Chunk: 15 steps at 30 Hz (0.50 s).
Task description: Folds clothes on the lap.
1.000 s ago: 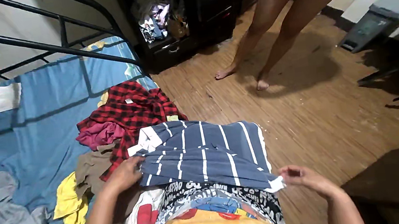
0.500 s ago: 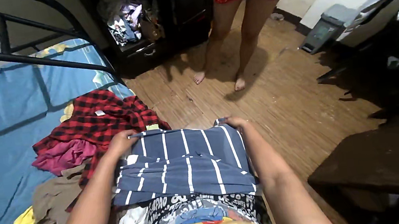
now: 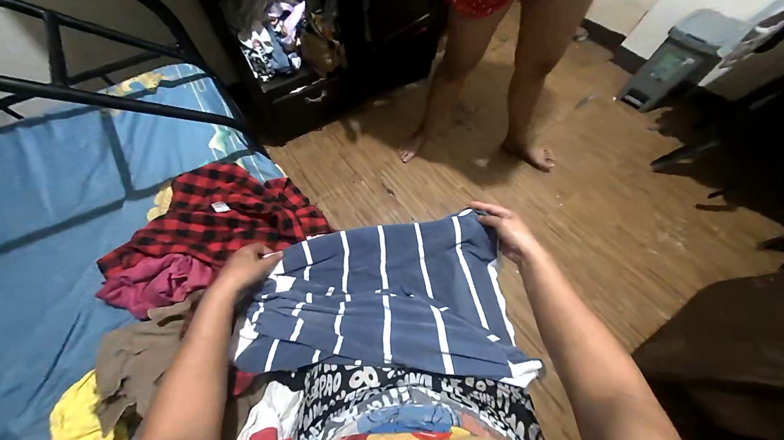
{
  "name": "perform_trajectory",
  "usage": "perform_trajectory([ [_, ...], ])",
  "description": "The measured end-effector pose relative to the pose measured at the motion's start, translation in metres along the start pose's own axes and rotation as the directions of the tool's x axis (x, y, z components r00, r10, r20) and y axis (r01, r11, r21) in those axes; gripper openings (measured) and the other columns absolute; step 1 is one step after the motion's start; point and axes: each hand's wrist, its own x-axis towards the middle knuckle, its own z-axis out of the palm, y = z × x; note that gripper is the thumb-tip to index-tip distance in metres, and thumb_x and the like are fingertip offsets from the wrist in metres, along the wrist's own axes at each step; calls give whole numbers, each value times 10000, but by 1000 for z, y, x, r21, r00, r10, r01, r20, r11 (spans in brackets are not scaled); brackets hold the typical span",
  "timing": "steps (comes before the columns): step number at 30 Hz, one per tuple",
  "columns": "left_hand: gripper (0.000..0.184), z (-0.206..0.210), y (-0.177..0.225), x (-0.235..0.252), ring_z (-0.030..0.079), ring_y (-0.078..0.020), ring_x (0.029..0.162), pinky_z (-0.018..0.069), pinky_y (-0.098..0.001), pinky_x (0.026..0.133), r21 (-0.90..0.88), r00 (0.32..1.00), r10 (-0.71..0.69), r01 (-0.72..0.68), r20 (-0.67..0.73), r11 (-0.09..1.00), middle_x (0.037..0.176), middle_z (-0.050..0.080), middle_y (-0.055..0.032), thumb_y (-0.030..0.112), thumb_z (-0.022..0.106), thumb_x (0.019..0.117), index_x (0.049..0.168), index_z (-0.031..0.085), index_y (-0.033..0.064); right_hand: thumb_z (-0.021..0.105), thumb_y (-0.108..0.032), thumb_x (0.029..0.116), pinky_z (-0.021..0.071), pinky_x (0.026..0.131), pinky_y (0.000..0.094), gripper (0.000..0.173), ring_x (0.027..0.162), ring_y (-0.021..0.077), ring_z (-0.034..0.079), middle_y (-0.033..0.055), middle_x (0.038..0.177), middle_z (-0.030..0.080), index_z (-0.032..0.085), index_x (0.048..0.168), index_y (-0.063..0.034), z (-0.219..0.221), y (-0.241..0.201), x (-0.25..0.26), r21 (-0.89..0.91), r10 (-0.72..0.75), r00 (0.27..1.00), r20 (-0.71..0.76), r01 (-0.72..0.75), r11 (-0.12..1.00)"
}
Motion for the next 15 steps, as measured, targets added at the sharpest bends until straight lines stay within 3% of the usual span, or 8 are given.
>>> perform_trajectory([
  [1, 324, 4, 3, 0, 656, -393, 961, 500, -631, 893, -48, 1000, 16, -17, -27, 999, 1015, 683, -245, 307, 689, 981, 1085, 698, 0, 492, -9, 1029, 558, 907, 384, 333, 1069, 203, 663, 155, 1275, 663, 627, 1333, -8, 0, 2, 0, 19, 6, 1000, -30, -5, 1000],
  [3, 207, 5, 7, -2, 659, -362, 930, 507, -611, 873, -128, 996, 26, -37, -83, 991, 990, 688, -223, 203, 704, 968, 1044, 706, 11, 507, -44, 1043, 557, 860, 371, 305, 1023, 196, 663, 155, 1239, 671, 633, 1317, -3, 2, -1, 0, 71, 1, 996, -91, 6, 997],
  [10, 237, -23, 11, -31, 695, -383, 956, 507, -670, 895, -41, 934, 153, -175, -324, 984, 1017, 719, -200, 243, 597, 1044, 1106, 707, 43, 516, -120, 1063, 548, 912, 343, 293, 1065, 162, 664, 125, 1229, 691, 649, 1286, 17, 6, -15, -6, 117, -96, 989, -110, 109, 987],
  [13, 272, -24, 13, -32, 720, -289, 894, 573, -546, 872, -165, 963, 108, -151, -246, 975, 1001, 724, -171, 245, 536, 1077, 1142, 657, 10, 507, -118, 1067, 545, 927, 353, 297, 1072, 171, 661, 142, 1228, 687, 644, 1281, 35, 8, -13, -4, 129, -96, 989, -110, 110, 986],
  [15, 339, -17, 6, -23, 687, -304, 933, 547, -537, 892, -210, 986, 83, -113, -145, 971, 1048, 694, -202, 294, 516, 1084, 1188, 639, -5, 505, -123, 1067, 544, 939, 358, 301, 1082, 176, 660, 149, 1231, 684, 638, 1285, 37, 10, -10, -1, 143, -90, 989, -115, 106, 984],
])
